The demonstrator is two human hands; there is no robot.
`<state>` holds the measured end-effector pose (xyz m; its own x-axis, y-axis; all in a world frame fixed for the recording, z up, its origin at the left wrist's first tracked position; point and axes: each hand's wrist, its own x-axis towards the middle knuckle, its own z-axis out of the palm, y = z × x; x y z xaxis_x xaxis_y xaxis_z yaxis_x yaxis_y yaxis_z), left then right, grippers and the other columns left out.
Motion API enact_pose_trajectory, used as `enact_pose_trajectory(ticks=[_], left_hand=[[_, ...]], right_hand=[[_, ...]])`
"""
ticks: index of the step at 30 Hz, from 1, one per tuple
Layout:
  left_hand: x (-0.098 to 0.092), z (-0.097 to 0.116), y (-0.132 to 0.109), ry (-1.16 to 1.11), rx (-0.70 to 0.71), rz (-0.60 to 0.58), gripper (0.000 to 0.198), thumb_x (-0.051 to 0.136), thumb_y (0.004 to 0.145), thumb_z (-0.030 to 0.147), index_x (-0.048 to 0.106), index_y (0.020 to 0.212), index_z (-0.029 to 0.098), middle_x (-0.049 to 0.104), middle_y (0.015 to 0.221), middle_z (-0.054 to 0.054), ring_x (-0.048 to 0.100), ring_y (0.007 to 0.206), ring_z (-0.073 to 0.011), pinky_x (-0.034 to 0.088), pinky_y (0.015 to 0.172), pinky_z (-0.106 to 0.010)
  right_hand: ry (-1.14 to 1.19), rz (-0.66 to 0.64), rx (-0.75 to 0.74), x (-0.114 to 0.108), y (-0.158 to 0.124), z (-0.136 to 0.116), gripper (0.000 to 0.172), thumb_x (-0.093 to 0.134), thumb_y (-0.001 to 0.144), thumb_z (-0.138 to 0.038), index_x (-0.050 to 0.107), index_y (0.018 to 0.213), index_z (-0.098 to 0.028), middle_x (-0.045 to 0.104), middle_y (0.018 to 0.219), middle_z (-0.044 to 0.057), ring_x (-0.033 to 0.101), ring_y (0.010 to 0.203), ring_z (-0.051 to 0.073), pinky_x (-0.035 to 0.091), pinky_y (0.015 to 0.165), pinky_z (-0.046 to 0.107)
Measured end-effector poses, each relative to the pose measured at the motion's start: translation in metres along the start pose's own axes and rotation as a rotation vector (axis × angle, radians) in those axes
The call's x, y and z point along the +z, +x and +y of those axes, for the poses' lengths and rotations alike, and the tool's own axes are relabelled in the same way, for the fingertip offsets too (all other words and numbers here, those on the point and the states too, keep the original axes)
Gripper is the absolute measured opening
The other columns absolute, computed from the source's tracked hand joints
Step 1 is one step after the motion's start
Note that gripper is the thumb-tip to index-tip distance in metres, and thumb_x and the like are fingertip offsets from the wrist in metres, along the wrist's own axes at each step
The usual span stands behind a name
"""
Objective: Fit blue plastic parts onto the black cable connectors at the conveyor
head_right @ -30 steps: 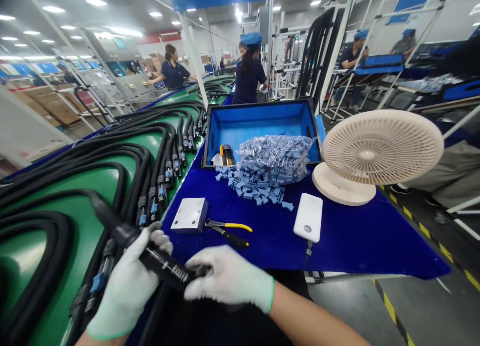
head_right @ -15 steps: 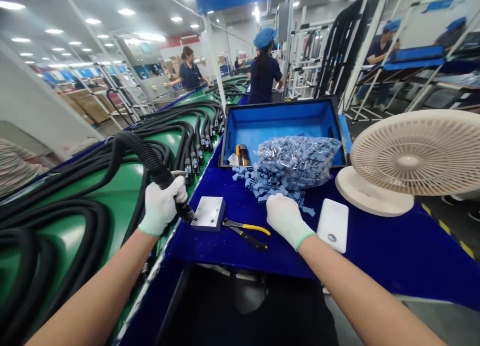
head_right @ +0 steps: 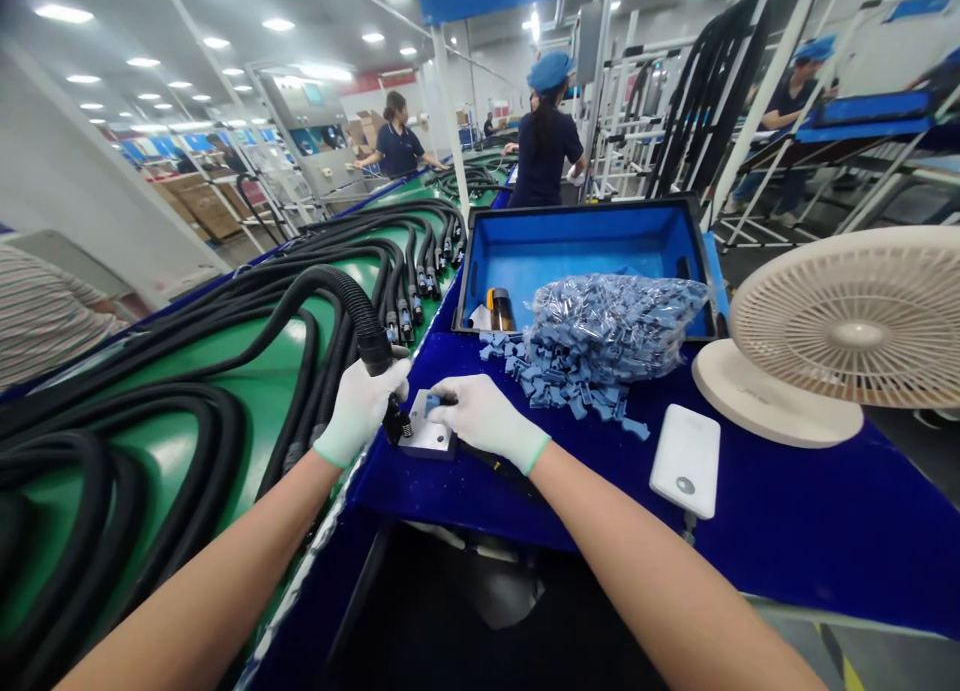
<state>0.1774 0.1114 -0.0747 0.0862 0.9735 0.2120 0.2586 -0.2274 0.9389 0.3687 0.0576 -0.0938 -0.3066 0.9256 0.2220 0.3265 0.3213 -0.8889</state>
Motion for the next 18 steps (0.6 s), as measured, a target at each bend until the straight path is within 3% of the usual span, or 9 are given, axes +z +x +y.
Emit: enact_pose_trajectory(ticks=[4,7,13,15,18], left_hand=[[-0.010,-0.004,0.004,0.002,0.042,-0.023,0.034,0.073,0.080,0.038,0.067,0.103,0.013,0.068,0.077,-0.003,0.063,0.073,-0.0196,0.050,0.076,-0.033],[-0.010,-0.008,0.005,-0.015,0.035,-0.042,0.037,0.072,0.081,0.039,0.067,0.106,0.013,0.068,0.081,-0.004,0.063,0.075,-0.0195,0.051,0.076,-0.034],[-0.005,-0.004,0.003,-0.050,0.012,-0.070,0.039,0.072,0.082,0.043,0.067,0.108,0.014,0.068,0.081,-0.004,0.065,0.077,-0.0194,0.053,0.076,-0.032],[-0.019,-0.004,-0.002,-0.034,-0.002,-0.016,0.040,0.069,0.085,0.049,0.066,0.104,0.014,0.067,0.081,-0.004,0.065,0.074,-0.0184,0.054,0.073,-0.031],[-0.070,-0.012,-0.020,0.025,-0.041,0.170,0.045,0.056,0.091,0.054,0.059,0.115,0.016,0.068,0.093,-0.006,0.064,0.072,-0.0161,0.055,0.068,-0.029]], right_hand=[[0.082,-0.037,0.042,0.027,0.029,0.008,0.014,0.064,0.081,-0.027,0.069,0.086,-0.015,0.061,0.072,-0.003,0.050,0.062,0.011,0.039,0.059,0.023],[0.075,-0.087,0.050,0.034,0.043,0.017,0.021,0.067,0.079,-0.034,0.065,0.072,-0.014,0.053,0.063,-0.005,0.043,0.057,0.010,0.033,0.054,0.023],[-0.011,-0.127,0.097,0.030,0.056,0.024,0.036,0.077,0.072,-0.049,0.067,0.070,-0.014,0.057,0.064,-0.004,0.047,0.058,0.011,0.034,0.055,0.023],[-0.053,-0.139,0.098,0.028,0.056,0.023,0.036,0.082,0.067,-0.049,0.071,0.073,-0.016,0.063,0.067,-0.003,0.053,0.061,0.012,0.037,0.056,0.024],[-0.087,-0.162,0.083,0.026,0.052,0.021,0.030,0.081,0.071,-0.046,0.075,0.082,-0.018,0.071,0.076,0.000,0.061,0.067,0.015,0.042,0.061,0.024]])
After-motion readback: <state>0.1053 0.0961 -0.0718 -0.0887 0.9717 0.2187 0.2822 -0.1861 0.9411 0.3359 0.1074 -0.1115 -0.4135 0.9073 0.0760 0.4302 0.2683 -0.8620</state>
